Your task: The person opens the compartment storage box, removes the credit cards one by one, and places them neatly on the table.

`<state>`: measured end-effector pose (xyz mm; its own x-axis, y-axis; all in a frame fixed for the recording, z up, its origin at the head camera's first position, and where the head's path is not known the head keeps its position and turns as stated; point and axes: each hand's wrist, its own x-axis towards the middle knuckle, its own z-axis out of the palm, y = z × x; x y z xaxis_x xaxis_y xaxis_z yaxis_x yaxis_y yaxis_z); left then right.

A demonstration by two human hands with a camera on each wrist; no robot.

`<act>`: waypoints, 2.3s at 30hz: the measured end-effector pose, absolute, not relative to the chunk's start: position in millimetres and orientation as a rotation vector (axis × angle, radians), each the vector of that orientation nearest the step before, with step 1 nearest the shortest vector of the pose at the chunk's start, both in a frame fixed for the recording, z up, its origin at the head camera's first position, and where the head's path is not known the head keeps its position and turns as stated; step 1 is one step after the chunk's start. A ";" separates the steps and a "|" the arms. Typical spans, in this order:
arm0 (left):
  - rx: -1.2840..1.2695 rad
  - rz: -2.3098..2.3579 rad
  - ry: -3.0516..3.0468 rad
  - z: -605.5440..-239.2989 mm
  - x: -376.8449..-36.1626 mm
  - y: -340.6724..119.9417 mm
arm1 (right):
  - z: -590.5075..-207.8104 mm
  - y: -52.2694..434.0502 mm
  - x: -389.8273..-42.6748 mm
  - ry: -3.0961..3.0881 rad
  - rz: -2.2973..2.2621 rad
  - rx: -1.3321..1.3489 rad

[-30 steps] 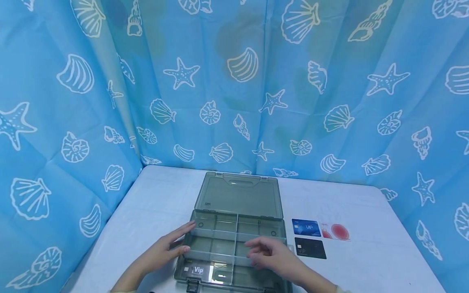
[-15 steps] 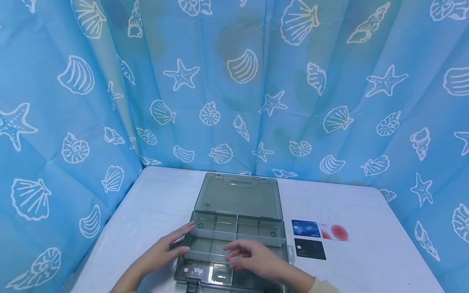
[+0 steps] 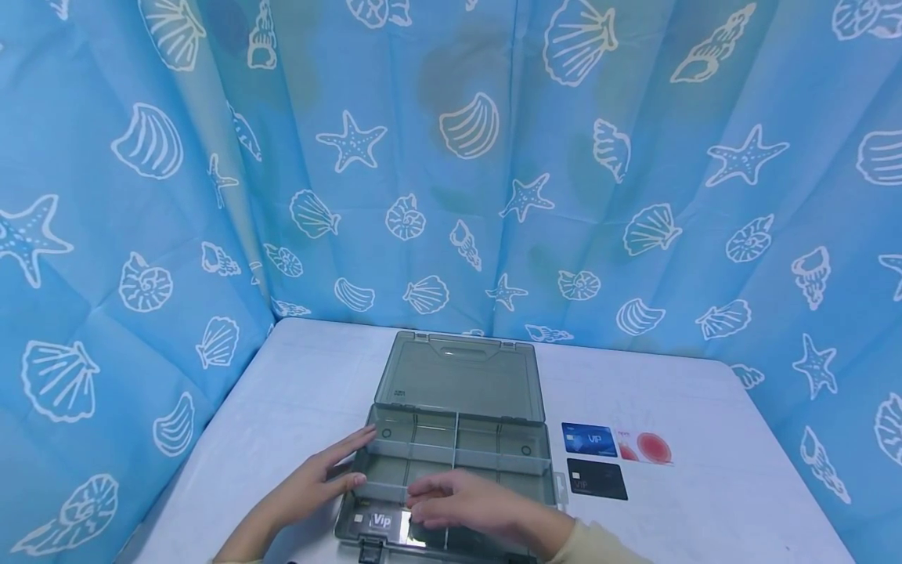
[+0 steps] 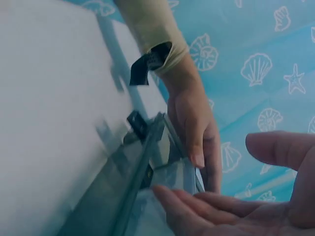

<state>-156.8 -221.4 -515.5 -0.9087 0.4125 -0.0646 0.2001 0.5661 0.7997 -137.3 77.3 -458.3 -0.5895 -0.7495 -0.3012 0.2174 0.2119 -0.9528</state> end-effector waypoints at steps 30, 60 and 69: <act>0.526 1.269 2.534 -513.9 -156.9 -222.7 | -470.1 33.5 -133.1 1.520 -1.559 -0.304; 0.559 1.306 2.522 -509.0 -154.3 -222.3 | -456.7 46.4 -120.4 1.527 -1.560 -0.204; 0.575 1.305 2.528 -510.1 -154.2 -222.2 | -463.2 42.0 -125.1 1.483 -1.597 -0.223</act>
<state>-154.2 -222.2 -510.1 -0.8942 0.4466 -0.0307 0.2335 0.5239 0.8191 -125.1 42.0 -463.2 -0.5648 -0.7023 -0.4333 0.4841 0.1432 -0.8632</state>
